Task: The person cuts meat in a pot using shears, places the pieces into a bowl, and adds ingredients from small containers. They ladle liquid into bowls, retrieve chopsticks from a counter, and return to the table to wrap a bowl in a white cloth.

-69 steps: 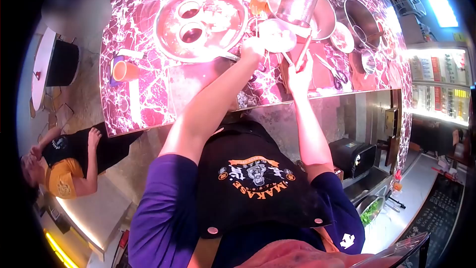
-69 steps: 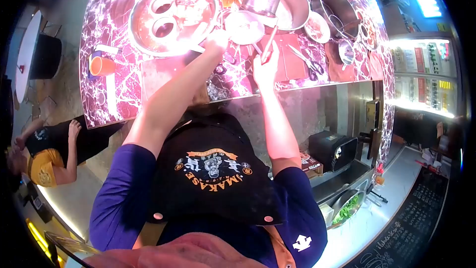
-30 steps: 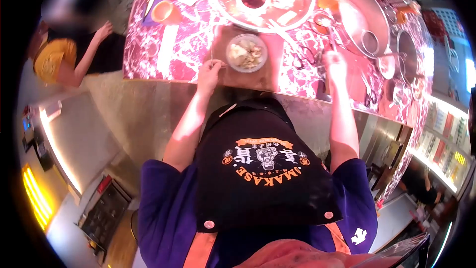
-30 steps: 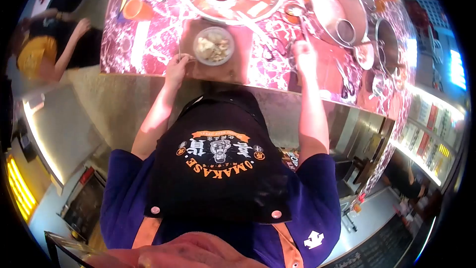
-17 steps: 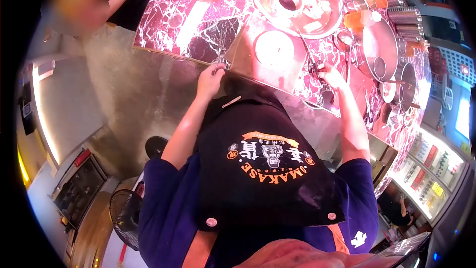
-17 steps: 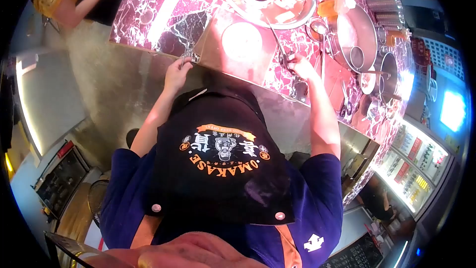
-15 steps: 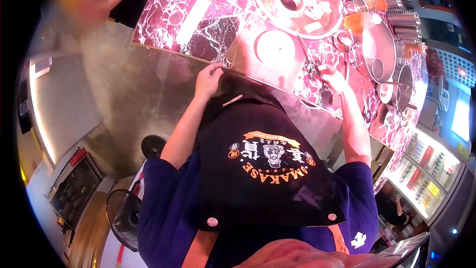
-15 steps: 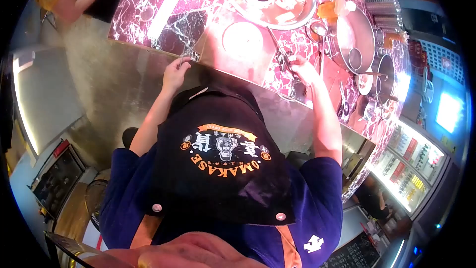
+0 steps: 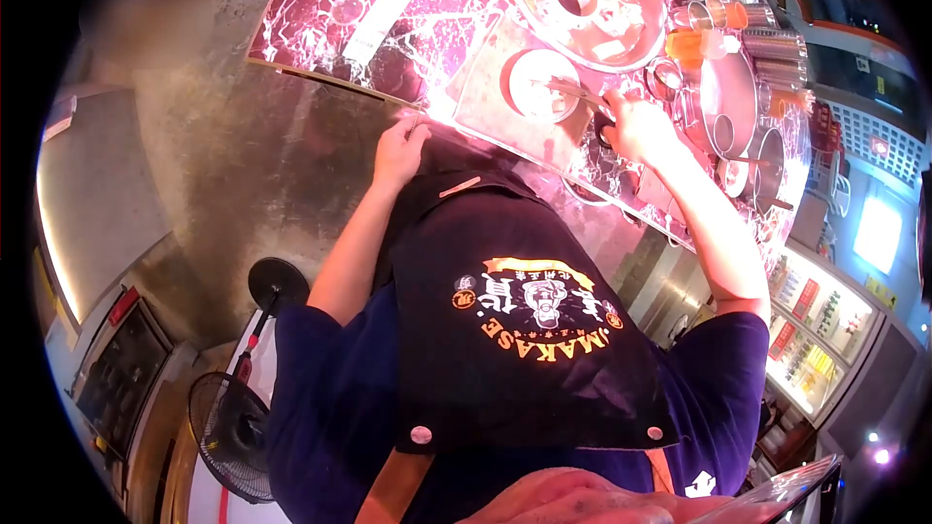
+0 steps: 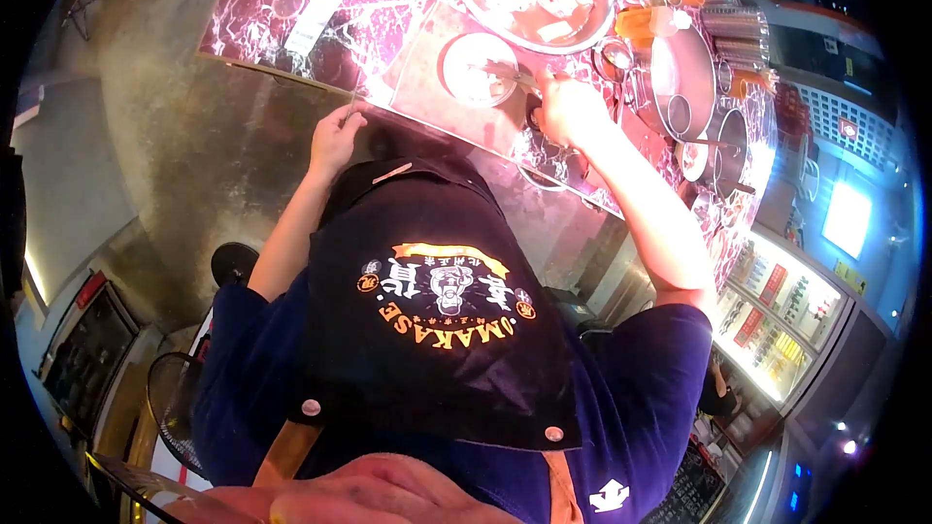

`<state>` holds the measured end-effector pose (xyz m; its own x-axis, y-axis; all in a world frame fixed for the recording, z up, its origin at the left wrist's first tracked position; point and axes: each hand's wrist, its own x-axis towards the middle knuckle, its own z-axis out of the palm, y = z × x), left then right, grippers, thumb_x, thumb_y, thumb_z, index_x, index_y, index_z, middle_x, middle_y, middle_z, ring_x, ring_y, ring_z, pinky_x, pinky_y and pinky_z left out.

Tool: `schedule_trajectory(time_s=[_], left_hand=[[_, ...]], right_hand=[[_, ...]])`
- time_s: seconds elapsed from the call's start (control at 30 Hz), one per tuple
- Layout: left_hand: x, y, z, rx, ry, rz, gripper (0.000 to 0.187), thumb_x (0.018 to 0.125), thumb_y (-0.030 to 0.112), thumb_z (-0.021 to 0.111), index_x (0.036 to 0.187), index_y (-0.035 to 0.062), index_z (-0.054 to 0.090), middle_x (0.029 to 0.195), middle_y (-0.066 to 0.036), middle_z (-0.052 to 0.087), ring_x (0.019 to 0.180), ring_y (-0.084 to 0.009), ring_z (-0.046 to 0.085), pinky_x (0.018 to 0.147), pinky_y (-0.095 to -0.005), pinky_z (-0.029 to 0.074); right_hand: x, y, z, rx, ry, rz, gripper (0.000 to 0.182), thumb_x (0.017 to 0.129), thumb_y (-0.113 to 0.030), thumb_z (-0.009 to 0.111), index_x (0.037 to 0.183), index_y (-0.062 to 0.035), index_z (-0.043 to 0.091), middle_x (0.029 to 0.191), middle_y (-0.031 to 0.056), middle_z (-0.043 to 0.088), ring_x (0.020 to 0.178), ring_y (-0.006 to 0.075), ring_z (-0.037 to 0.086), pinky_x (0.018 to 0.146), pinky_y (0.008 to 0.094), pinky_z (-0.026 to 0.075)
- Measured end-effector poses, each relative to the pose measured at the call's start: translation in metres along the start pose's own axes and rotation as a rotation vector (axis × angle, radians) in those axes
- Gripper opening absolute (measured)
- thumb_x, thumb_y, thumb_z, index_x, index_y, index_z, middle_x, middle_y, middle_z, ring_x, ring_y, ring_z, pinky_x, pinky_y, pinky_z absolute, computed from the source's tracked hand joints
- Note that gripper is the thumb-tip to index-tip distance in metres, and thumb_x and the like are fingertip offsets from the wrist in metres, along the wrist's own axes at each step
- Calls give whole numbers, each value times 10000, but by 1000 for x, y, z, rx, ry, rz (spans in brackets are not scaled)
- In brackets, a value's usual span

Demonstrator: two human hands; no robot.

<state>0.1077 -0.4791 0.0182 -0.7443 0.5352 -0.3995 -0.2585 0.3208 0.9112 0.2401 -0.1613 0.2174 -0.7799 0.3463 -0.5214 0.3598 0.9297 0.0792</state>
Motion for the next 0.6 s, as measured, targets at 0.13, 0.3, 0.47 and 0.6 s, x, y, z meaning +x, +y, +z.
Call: schedule_trajectory(time_s=[0.13, 0.3, 0.47, 0.6], left_hand=[[-5, -21, -8, -29, 41, -10, 267, 904, 153, 582, 1114, 18, 675, 872, -53, 697, 794, -113, 621, 719, -247, 474], [-15, -34, -22, -28, 100, 2, 267, 909, 156, 586, 1121, 19, 673, 854, -45, 694, 781, -95, 609, 709, -235, 470], [-19, -27, -23, 9, 114, -21, 265, 915, 151, 590, 1128, 15, 669, 852, -40, 692, 772, -87, 605, 703, -230, 471], [-15, -26, -20, -25, 89, -33, 273, 917, 134, 588, 1156, 26, 665, 877, -38, 695, 784, -77, 596, 723, -212, 452]], right_hand=[[5, 13, -12, 72, -48, -26, 338, 771, -111, 614, 1099, -47, 562, 865, 226, 650, 862, 389, 644, 775, 469, 500], [-30, 8, -49, -39, -53, -14, 261, 791, -108, 591, 1038, -23, 572, 899, 219, 656, 890, 371, 653, 775, 464, 520], [-15, -30, -36, -275, 49, -185, 386, 755, -113, 657, 1113, -35, 537, 1021, 174, 583, 1033, 330, 598, 842, 436, 521], [13, -21, -5, -296, 73, -294, 246, 826, -114, 560, 1056, -28, 571, 877, 153, 615, 851, 315, 651, 724, 429, 542]])
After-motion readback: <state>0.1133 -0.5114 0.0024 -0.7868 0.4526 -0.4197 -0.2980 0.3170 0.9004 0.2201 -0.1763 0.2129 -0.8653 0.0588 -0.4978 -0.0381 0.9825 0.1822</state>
